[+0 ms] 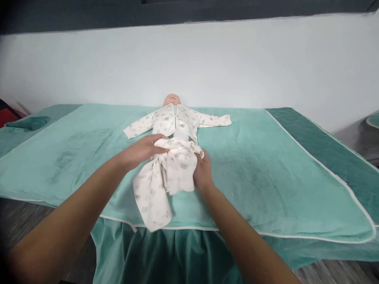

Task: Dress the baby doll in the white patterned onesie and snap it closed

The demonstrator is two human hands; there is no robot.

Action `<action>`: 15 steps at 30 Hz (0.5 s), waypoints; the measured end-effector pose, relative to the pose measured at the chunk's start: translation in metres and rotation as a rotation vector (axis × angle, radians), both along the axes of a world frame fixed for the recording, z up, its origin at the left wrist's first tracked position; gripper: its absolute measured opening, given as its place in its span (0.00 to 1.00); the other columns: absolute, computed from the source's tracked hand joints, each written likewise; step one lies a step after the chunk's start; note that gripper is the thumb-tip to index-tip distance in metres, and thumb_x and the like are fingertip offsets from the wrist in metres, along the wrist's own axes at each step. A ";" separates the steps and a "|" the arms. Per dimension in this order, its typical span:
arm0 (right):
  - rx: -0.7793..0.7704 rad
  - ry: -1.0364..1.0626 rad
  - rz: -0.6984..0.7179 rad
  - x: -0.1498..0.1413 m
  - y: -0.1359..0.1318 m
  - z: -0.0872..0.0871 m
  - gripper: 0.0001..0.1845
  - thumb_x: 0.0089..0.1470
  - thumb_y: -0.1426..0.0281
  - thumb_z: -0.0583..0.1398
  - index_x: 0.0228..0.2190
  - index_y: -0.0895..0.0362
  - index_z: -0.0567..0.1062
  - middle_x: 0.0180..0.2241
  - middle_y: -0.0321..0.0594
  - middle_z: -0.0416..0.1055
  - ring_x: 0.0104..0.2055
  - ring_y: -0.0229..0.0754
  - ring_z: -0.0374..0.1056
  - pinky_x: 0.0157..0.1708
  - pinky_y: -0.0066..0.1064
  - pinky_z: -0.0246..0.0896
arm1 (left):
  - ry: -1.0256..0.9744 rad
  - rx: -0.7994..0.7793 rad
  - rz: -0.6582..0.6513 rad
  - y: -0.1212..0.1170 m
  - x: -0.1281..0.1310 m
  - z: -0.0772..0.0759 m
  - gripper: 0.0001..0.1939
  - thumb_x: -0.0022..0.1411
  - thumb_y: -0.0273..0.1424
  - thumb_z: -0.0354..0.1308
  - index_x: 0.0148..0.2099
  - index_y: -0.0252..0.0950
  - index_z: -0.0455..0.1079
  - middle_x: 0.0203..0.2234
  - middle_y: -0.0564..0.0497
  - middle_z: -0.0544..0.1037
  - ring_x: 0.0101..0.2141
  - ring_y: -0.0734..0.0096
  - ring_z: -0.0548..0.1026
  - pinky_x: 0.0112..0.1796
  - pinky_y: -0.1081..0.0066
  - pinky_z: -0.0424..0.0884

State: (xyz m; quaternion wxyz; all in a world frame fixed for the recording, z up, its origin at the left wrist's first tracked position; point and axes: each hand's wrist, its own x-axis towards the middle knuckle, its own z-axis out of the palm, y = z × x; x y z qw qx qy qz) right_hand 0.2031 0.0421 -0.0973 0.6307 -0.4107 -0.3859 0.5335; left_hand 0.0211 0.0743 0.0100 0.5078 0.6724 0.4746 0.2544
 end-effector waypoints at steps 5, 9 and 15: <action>0.015 -0.214 -0.190 0.009 0.034 0.005 0.16 0.54 0.59 0.58 0.40 0.56 0.73 0.40 0.40 0.76 0.40 0.43 0.67 0.40 0.33 0.64 | 0.085 0.417 0.269 0.031 0.029 -0.007 0.08 0.53 0.26 0.55 0.37 0.38 0.68 0.34 0.53 0.75 0.38 0.66 0.71 0.41 0.67 0.67; 0.036 -0.336 -0.242 0.022 0.058 0.003 0.09 0.53 0.64 0.59 0.35 0.55 0.73 0.36 0.37 0.73 0.39 0.42 0.65 0.41 0.32 0.61 | -0.033 0.389 0.302 0.034 0.030 -0.017 0.08 0.54 0.27 0.56 0.39 0.37 0.69 0.36 0.53 0.75 0.39 0.67 0.71 0.43 0.69 0.66; 0.340 -0.477 0.075 0.035 0.051 0.035 0.18 0.54 0.67 0.62 0.48 0.50 0.75 0.46 0.37 0.73 0.49 0.44 0.68 0.49 0.33 0.61 | -0.334 -0.062 0.006 0.035 -0.010 -0.029 0.16 0.53 0.35 0.67 0.43 0.38 0.71 0.35 0.52 0.75 0.32 0.72 0.73 0.32 0.73 0.66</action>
